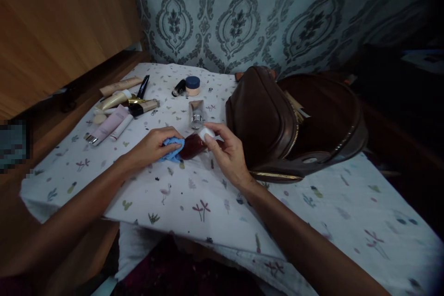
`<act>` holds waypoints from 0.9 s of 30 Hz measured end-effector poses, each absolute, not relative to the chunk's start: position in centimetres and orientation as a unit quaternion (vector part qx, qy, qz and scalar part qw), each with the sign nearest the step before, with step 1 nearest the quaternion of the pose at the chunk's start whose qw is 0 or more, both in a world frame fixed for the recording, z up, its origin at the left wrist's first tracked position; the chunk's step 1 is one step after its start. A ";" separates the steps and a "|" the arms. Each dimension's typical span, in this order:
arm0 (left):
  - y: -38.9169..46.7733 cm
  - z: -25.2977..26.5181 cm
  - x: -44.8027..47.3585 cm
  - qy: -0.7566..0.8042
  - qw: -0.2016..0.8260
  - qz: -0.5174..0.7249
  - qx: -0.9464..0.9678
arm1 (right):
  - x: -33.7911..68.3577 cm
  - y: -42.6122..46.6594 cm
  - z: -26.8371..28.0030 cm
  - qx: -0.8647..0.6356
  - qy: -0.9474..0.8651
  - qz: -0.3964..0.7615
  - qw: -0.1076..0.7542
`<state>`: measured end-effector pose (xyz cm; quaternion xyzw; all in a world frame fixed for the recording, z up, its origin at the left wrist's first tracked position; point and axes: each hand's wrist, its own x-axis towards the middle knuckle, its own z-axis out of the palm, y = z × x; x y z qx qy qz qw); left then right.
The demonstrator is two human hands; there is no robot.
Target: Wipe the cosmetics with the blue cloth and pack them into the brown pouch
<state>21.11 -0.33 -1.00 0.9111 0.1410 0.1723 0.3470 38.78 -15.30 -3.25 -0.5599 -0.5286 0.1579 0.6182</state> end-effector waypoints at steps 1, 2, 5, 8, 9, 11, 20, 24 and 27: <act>-0.4 -1.2 20.8 0.139 0.339 0.170 0.915 | 38.8 -15.3 -3.2 -0.560 -0.534 0.151 0.616; -0.5 -1.3 20.5 0.138 0.329 0.169 0.919 | 38.7 -15.3 -3.1 -0.560 -0.537 0.146 0.614; -1.4 -1.1 20.0 0.162 0.297 0.191 0.921 | 38.7 -15.2 -3.2 -0.559 -0.530 0.140 0.623; -3.2 -0.4 20.3 0.206 0.264 0.256 0.907 | 38.6 -15.1 -3.3 -0.557 -0.518 0.145 0.632; -3.9 -0.2 20.5 0.210 0.253 0.277 0.903 | 38.5 -15.1 -3.3 -0.555 -0.519 0.145 0.634; -5.2 0.0 21.2 0.187 0.227 0.307 0.905 | 38.4 -15.1 -3.3 -0.553 -0.522 0.139 0.635; -4.9 -2.4 20.9 0.101 0.129 0.289 0.943 | 38.7 -15.2 -3.3 -0.560 -0.534 0.131 0.620; -3.9 -2.7 19.4 0.141 0.132 0.229 0.954 | 39.0 -15.5 -2.5 -0.548 -0.611 0.081 0.566; -3.8 -2.4 18.9 0.171 0.155 0.220 0.948 | 39.3 -15.7 -2.0 -0.542 -0.655 0.060 0.523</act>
